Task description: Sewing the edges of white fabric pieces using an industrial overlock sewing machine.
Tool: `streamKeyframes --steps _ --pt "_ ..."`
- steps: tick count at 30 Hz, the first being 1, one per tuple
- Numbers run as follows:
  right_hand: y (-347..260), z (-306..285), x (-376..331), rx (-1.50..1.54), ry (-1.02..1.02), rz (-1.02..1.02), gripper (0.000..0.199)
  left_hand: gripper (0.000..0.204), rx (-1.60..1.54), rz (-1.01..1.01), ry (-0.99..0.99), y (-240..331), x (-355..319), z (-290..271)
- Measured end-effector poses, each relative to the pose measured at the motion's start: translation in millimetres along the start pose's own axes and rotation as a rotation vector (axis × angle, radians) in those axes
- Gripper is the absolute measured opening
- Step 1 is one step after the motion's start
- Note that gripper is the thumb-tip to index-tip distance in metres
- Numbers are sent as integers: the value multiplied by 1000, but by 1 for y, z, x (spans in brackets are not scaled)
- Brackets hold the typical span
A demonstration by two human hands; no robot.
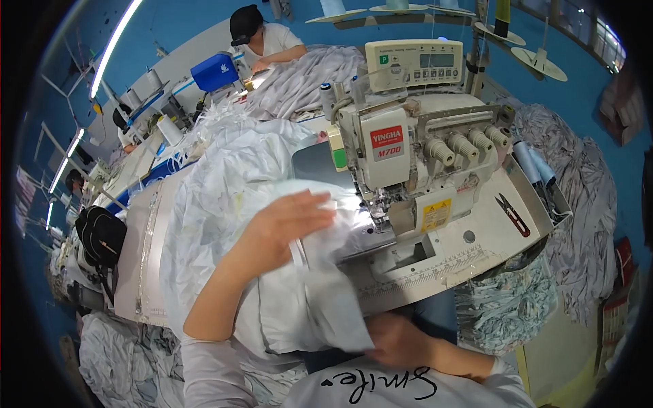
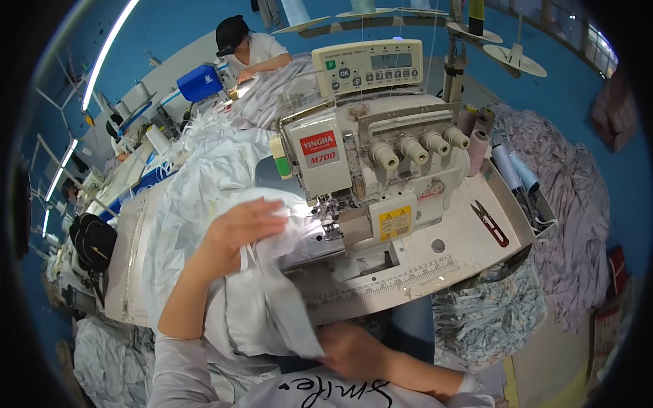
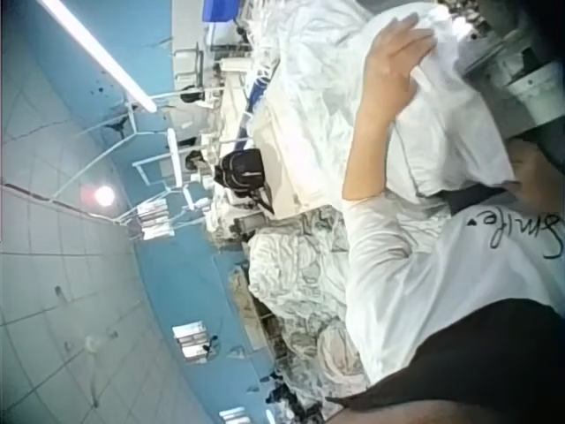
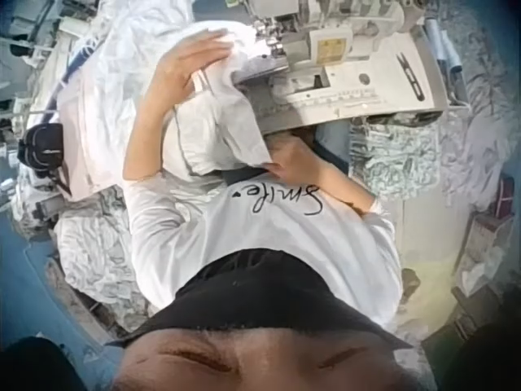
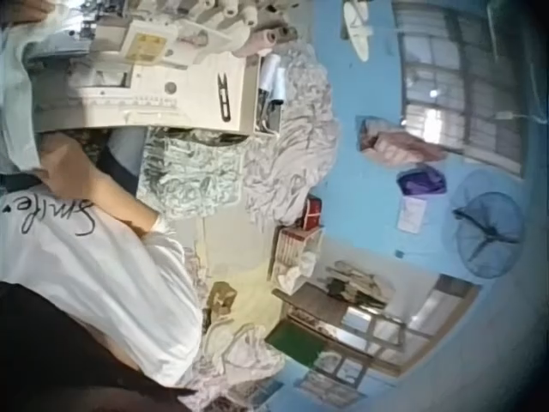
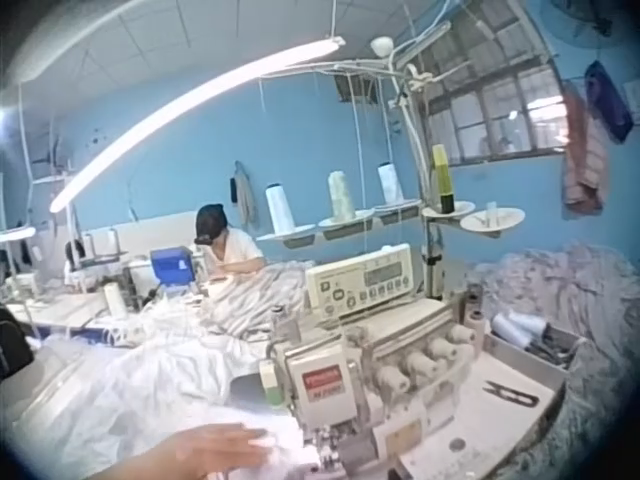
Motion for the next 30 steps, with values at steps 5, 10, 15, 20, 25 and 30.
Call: streamKeyframes --steps 5,10,15,20,25,30 --pt "66 53 -83 456 -395 514 32 40 -3 93 -58 55 -7 10" --pt "51 2 -70 -87 -308 489 32 42 144 92 -29 62 -5 20" --pt "-25 -124 6 -196 655 290 29 44 164 137 -38 58 -12 27" --pt "-23 -132 55 -422 486 14 35 34 169 20 -43 67 8 27" --pt "-26 -131 48 -608 508 101 37 39 365 51 19 87 -3 30" --pt "-28 -132 45 -633 554 112 38 50 202 -150 16 73 -7 38"
Point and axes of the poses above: each hand's wrist, its own x-axis towards the middle knuckle, its own z-axis out of the palm, y = z × x, the point moved 8 cm from there along x, towards the middle knuckle, and after that the axes turned 4 degrees about x, right-handed, at the moved point
